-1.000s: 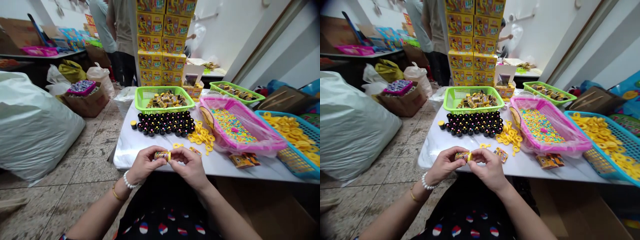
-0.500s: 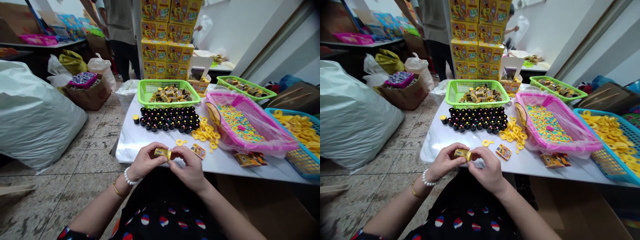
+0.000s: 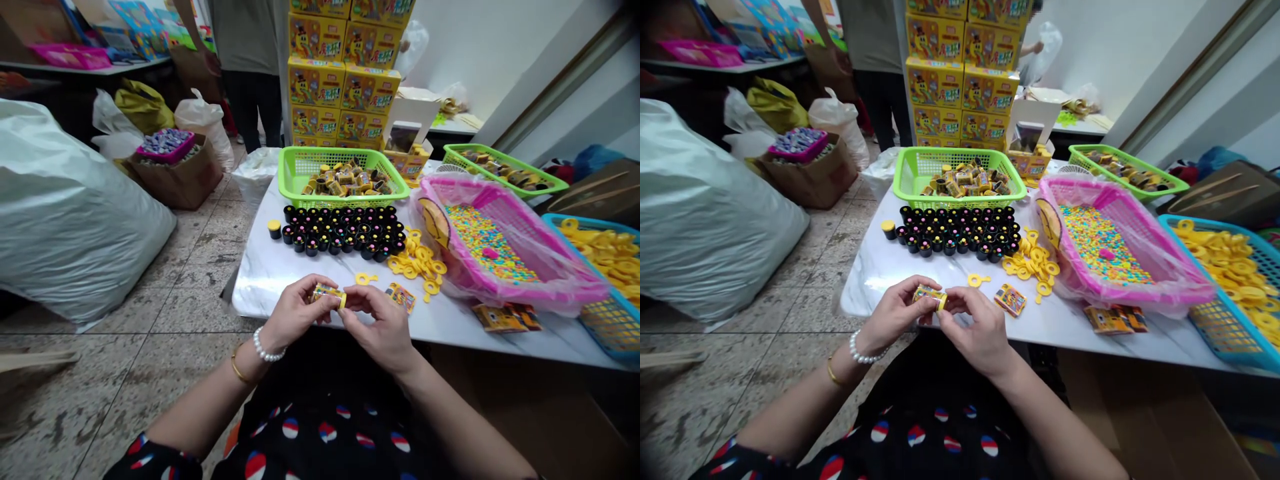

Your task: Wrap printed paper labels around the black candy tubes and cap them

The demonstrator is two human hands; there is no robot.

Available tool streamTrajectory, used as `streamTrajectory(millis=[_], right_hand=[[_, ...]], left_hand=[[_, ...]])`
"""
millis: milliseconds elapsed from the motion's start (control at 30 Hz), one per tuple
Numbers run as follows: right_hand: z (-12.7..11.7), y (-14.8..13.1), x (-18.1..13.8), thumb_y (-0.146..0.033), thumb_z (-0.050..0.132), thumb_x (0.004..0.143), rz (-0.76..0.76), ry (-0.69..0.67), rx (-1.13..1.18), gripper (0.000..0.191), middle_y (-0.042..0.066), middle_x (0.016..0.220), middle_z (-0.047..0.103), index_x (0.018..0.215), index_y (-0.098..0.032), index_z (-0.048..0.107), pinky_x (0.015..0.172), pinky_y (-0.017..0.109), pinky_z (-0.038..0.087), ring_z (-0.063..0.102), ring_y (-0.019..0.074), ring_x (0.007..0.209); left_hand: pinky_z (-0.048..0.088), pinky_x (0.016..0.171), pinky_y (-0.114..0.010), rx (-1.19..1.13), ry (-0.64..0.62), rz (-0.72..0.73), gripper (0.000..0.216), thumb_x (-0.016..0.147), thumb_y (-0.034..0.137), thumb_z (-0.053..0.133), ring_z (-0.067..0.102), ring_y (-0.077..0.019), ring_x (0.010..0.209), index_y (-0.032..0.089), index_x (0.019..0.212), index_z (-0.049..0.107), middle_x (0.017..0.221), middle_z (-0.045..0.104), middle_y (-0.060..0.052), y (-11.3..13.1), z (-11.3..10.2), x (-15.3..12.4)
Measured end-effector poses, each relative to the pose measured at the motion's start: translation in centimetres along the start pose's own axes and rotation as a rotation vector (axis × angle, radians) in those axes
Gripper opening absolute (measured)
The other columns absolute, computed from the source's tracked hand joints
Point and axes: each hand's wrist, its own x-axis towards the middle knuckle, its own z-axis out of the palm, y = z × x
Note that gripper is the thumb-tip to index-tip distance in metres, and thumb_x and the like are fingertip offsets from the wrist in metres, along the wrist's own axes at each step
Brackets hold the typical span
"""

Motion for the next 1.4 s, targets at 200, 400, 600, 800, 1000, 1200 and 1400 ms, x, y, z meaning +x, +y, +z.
streamTrajectory(millis=[200,400,600,800,1000,1200,1400], right_hand=[[0.4,0.1,0.4,-0.039,0.076,0.075,0.568,-0.068,0.523,0.029,0.001,0.064,0.069,0.085,-0.015,0.062,0.057,0.026,0.058,0.066,0.0136,0.056],[0.7,0.4,0.2,-0.031,0.077,0.075,0.526,-0.087,0.636,0.028,0.001,0.080,0.069,0.095,-0.018,0.061,0.063,0.025,0.058,0.067,0.0116,0.065],[0.2,1.2,-0.5,-0.021,0.073,0.079,0.106,-0.009,0.227,0.033,0.002,0.094,0.067,0.110,-0.023,0.062,0.076,0.028,0.058,0.067,0.0132,0.080],[0.9,1.1,-0.6,-0.033,0.070,0.083,0.345,-0.030,0.425,0.024,-0.002,0.063,0.065,0.098,-0.019,0.059,0.047,0.025,0.054,0.064,0.0132,0.049],[0.3,1.8,-0.4,-0.019,0.070,0.080,-0.003,-0.014,0.132,0.027,0.003,0.090,0.068,0.106,-0.023,0.063,0.067,0.030,0.058,0.066,0.0148,0.073],[-0.6,1.1,-0.2,-0.018,0.068,0.082,0.034,-0.109,0.209,0.033,0.006,0.108,0.063,0.113,-0.025,0.063,0.077,0.031,0.061,0.068,0.0172,0.088],[-0.6,0.8,-0.5,-0.019,0.069,0.082,0.041,-0.058,0.140,0.024,0.005,0.098,0.067,0.106,-0.023,0.064,0.074,0.030,0.061,0.068,0.0166,0.083]], left_hand=[[0.046,0.075,-0.025,0.292,0.022,0.257,0.025,0.077,0.030,0.075,0.060,-0.0152,0.078,0.020,0.099,0.069,0.086,0.066,-0.004,-0.4,-0.1,-0.3],[0.048,0.081,-0.028,0.173,0.001,0.268,0.037,0.077,0.028,0.075,0.061,-0.0175,0.089,0.019,0.111,0.064,0.107,0.064,-0.008,-0.3,-0.3,-0.2],[0.042,0.059,-0.020,-0.064,-0.011,-0.027,0.037,0.074,0.033,0.078,0.054,-0.0093,0.063,0.012,0.101,0.064,0.074,0.061,0.000,-0.4,-0.6,-0.1],[0.047,0.072,-0.024,-0.037,-0.088,0.051,0.036,0.073,0.028,0.079,0.059,-0.0124,0.077,0.014,0.102,0.064,0.088,0.064,-0.002,-0.8,-0.4,-0.2],[0.048,0.075,-0.024,-0.059,-0.103,0.034,0.041,0.074,0.028,0.078,0.061,-0.0145,0.083,0.013,0.109,0.063,0.094,0.066,-0.005,-0.6,-0.7,-0.3],[0.047,0.070,-0.021,-0.052,-0.062,0.071,0.034,0.069,0.020,0.081,0.059,-0.0107,0.074,0.013,0.098,0.066,0.085,0.065,-0.001,-0.5,-0.7,-0.2],[0.048,0.074,-0.021,0.035,-0.044,0.117,0.030,0.069,0.019,0.081,0.061,-0.0113,0.078,0.014,0.096,0.069,0.090,0.069,-0.002,-0.3,-0.3,-0.6]])
